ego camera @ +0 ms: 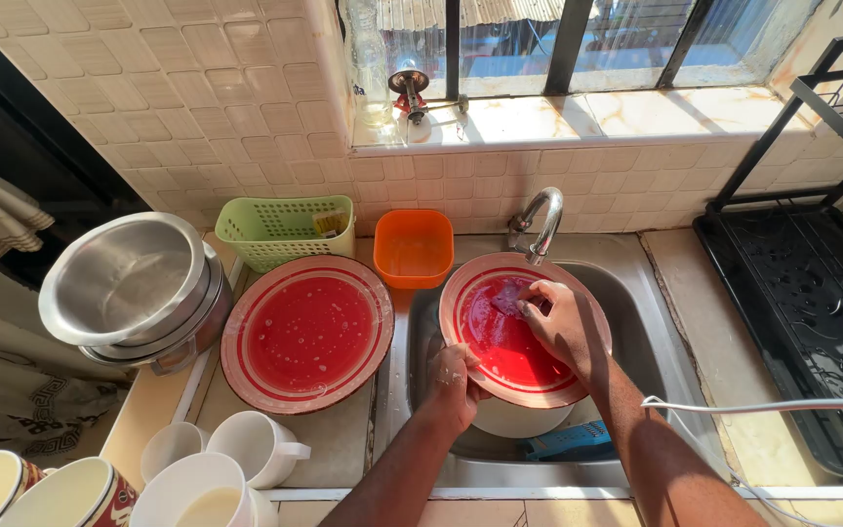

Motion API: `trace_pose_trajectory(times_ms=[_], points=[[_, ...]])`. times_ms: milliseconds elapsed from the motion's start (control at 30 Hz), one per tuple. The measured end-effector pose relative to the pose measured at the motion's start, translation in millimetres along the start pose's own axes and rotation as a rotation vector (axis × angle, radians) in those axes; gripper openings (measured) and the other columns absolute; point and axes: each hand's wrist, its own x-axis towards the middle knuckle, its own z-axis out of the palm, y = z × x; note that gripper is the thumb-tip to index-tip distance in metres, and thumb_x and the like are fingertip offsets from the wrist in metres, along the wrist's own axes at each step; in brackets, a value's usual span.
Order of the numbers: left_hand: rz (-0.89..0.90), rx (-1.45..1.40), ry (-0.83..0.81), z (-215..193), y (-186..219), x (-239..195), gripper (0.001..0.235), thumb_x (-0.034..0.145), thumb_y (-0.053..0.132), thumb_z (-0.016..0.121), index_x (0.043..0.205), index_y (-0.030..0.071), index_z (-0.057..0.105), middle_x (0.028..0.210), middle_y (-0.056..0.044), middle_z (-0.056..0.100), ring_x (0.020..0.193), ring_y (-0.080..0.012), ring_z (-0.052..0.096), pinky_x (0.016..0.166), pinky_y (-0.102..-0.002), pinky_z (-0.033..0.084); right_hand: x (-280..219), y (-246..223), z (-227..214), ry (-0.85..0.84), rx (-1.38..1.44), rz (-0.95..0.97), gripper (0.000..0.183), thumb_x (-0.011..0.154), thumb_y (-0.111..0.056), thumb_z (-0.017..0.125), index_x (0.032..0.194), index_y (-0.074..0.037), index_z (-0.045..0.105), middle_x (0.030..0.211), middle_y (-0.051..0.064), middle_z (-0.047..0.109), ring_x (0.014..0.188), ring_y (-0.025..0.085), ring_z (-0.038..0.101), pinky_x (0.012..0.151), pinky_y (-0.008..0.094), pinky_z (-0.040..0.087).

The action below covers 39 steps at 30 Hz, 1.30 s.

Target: Washing a plate with a sponge and rinsing it in a sink

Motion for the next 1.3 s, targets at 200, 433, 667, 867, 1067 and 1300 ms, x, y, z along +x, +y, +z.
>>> trace_pose_trajectory(times_ms=[200,433,667,867,1067,1300], points=[[0.008,0.032,-0.018,1.8,0.3,-6.8,0.078,0.062,0.012,0.059,0.137,0.002,0.042,0.113,-0.031,0.066,0.089,-0.0535,0.070,0.067,-0.059,0.060,-3.3,-6.5,-2.2,0.003,-0.021,-0.045,0.019,0.084,-0.025,0.070,0.096,-0.012,0.078,0.092,0.017,0.075,0.097,0.039,0.072,0.084,0.045,0.057],[-0.003,0.019,-0.045,1.4,0.8,-3.3,0.081,0.062,0.013,0.059,0.139,0.001,0.040,0.118,-0.032,0.064,0.091,-0.0527,0.069,0.069,-0.059,0.060,0.9,3.5,2.5,0.004,-0.061,-0.078,0.016,0.081,-0.026,0.073,0.093,-0.017,0.077,0.088,0.014,0.074,0.095,0.036,0.072,0.083,0.044,0.057],[-0.034,0.047,0.015,27.6,16.9,-37.2,0.070,0.061,0.014,0.054,0.131,0.006,0.048,0.116,-0.022,0.064,0.098,-0.0433,0.066,0.066,-0.048,0.057,1.2,-4.9,-3.0,-0.071,-0.086,-0.088,0.024,0.084,-0.030,0.065,0.097,-0.014,0.077,0.096,0.011,0.077,0.094,0.030,0.072,0.081,0.040,0.056],[-0.061,0.119,0.086,42.8,30.1,-57.8,0.062,0.063,0.015,0.050,0.124,0.013,0.057,0.116,-0.012,0.066,0.110,-0.0342,0.064,0.067,-0.035,0.056,3.0,-10.5,-3.9,-0.143,-0.098,-0.044,0.045,0.086,-0.047,0.055,0.102,-0.012,0.078,0.104,0.008,0.079,0.094,0.023,0.072,0.079,0.035,0.056],[-0.068,0.089,0.111,42.3,31.5,-58.4,0.062,0.061,0.013,0.050,0.123,0.011,0.058,0.117,-0.012,0.065,0.110,-0.0343,0.062,0.067,-0.036,0.056,4.9,-4.8,2.6,-0.158,-0.067,-0.025,0.042,0.084,-0.043,0.057,0.100,-0.011,0.078,0.103,0.009,0.079,0.092,0.024,0.072,0.077,0.036,0.056],[-0.075,0.077,0.102,43.7,35.0,-58.0,0.065,0.060,0.014,0.050,0.125,0.012,0.060,0.120,-0.012,0.068,0.113,-0.0354,0.064,0.070,-0.041,0.057,3.3,-20.3,-0.7,-0.192,-0.082,0.058,0.032,0.084,-0.031,0.059,0.102,-0.012,0.079,0.106,0.007,0.079,0.096,0.023,0.072,0.079,0.034,0.057]])
